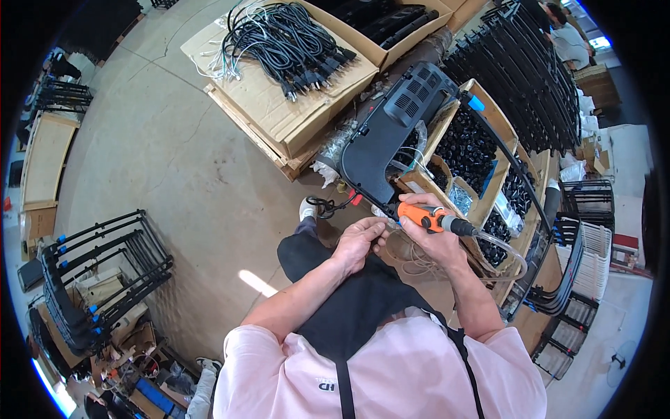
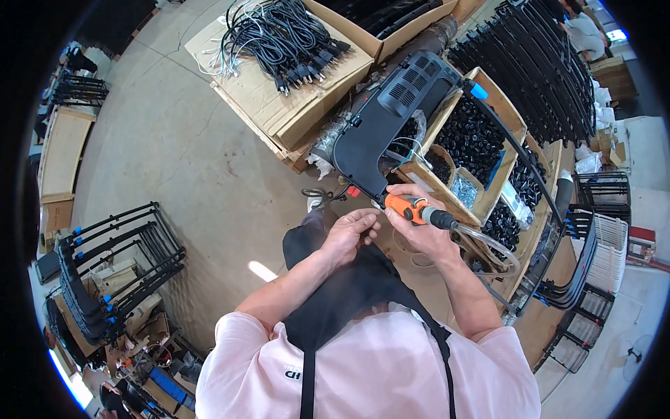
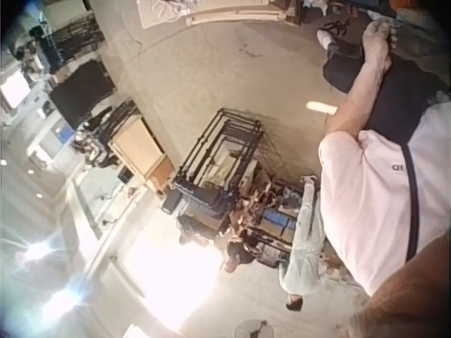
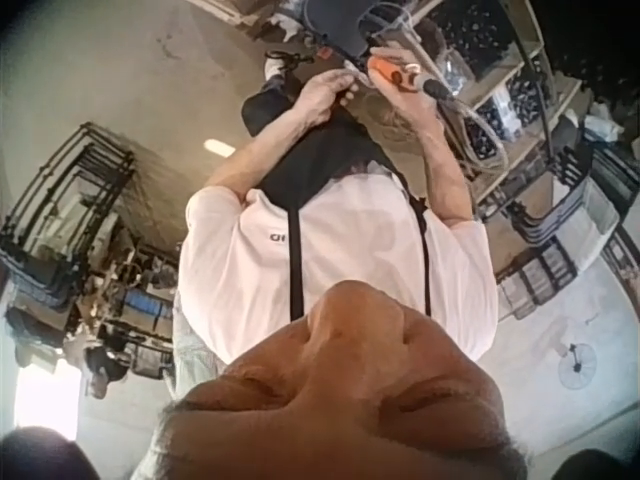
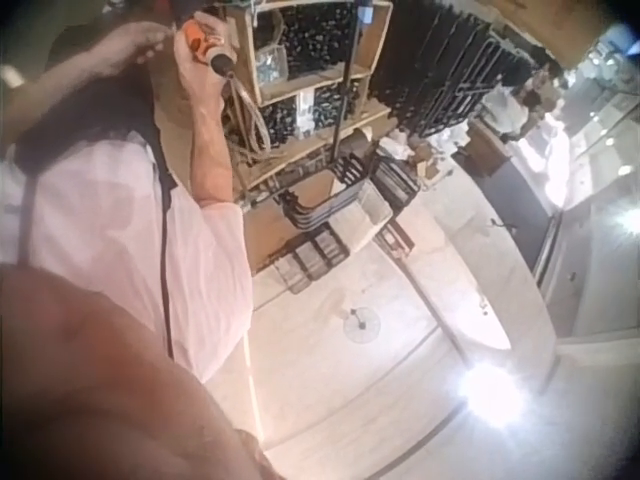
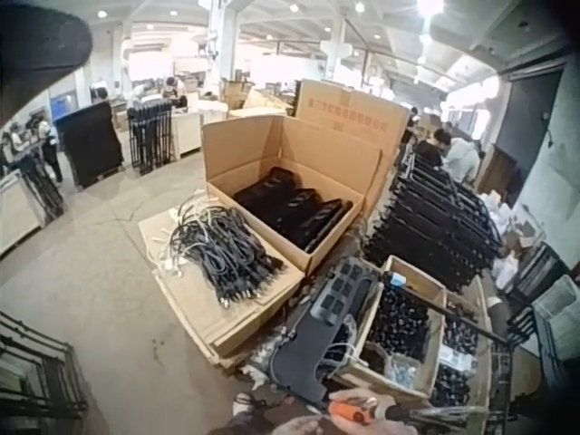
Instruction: Assemble metal frames by attaching plastic housings and securing components with an electric screwdriver.
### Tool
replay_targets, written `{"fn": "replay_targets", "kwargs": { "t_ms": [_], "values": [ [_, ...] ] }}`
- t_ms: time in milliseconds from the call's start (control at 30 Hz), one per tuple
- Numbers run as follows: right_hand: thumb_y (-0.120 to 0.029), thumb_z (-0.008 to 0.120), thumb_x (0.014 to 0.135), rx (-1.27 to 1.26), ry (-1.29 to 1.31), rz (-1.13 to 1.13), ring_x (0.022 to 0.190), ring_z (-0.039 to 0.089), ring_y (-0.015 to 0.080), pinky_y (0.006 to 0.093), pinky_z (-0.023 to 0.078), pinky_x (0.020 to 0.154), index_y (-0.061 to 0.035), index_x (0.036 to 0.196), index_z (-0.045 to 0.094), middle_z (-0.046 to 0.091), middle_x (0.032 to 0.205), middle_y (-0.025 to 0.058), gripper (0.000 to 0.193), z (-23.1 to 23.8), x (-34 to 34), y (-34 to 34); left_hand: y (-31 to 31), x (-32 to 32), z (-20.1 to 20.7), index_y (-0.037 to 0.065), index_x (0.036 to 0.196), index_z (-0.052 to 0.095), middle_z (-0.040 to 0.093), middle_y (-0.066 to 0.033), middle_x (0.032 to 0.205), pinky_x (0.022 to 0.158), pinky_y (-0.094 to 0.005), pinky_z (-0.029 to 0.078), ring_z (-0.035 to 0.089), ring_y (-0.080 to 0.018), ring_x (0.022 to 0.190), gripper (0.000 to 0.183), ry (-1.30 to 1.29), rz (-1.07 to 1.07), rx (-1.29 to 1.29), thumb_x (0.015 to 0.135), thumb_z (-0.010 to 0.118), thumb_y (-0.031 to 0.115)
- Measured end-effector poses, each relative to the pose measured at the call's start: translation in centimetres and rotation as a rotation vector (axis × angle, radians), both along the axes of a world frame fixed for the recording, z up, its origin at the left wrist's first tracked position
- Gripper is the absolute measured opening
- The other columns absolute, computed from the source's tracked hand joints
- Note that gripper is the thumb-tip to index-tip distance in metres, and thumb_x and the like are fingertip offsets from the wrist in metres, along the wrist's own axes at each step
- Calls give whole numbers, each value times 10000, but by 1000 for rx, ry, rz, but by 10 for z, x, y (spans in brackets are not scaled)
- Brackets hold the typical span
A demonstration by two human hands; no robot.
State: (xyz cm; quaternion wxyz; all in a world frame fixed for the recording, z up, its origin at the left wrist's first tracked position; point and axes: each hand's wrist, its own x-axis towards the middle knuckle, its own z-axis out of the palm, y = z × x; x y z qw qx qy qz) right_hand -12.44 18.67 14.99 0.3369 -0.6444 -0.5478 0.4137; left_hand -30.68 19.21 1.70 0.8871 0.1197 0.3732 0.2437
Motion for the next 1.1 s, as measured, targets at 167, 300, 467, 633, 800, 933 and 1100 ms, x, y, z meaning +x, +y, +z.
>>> {"fn": "replay_targets", "kwargs": {
  "t_ms": [167, 300, 467, 633, 800, 933, 1100],
  "values": [
    [-13, 772, 878, 39, -34, 50, 1067, 709, 173, 324, 578, 946, -20, 1180, 672, 731, 1284, 126, 318, -4, 2, 7, 3, 3, -6, 47, 1196, 691, 705, 10, 925, 614, -219, 488, 609, -69, 714, 178, 20, 95, -22, 1090, 630, 176],
    [-82, 810, 874, 81, -18, 44, 993, 731, 171, 329, 590, 908, -37, 1213, 699, 755, 1151, 97, 360, -13, 7, 5, 4, 2, -13, 59, 1154, 690, 687, 13, 909, 603, -227, 489, 602, -80, 714, 188, -5, 139, -91, 1096, 624, 226],
    [-48, 797, 879, 108, -89, 57, 1104, 704, 185, 349, 565, 987, -25, 1261, 660, 724, 1254, 123, 407, -4, 3, 4, 11, 0, -16, 82, 1109, 684, 648, 22, 871, 595, -236, 460, 575, -90, 703, 222, -3, 101, -129, 1098, 622, 296],
    [-5, 763, 898, 94, 177, -14, 1218, 677, 243, 393, 528, 1089, -2, 1371, 560, 695, 1331, 173, 514, 14, -1, -10, 23, 3, -5, 94, 1105, 668, 598, 24, 859, 582, -243, 429, 535, -105, 729, 250, -111, 195, -281, 1096, 618, 338],
    [-21, 775, 898, 143, 178, 2, 1212, 679, 238, 395, 531, 1088, -24, 1354, 578, 694, 1325, 153, 497, 14, -6, -4, 36, 5, -3, 79, 1148, 657, 605, 7, 878, 596, -255, 436, 542, -122, 743, 258, -257, 265, -343, 1100, 609, 327],
    [-37, 784, 898, 156, 219, -12, 1199, 678, 229, 395, 537, 1079, -50, 1336, 607, 690, 1320, 125, 473, 12, -9, 2, 41, 0, -3, 82, 1181, 651, 619, 0, 890, 616, -265, 444, 558, -132, 744, 242, -362, 257, -381, 1106, 598, 307],
    [-26, 780, 897, 151, 228, 4, 1188, 676, 219, 388, 537, 1073, -47, 1333, 607, 685, 1323, 124, 470, 7, -12, 11, 43, -5, -2, 77, 1222, 641, 619, -3, 897, 623, -267, 449, 564, -135, 748, 258, -406, 277, -413, 1122, 561, 301]
  ]
}}
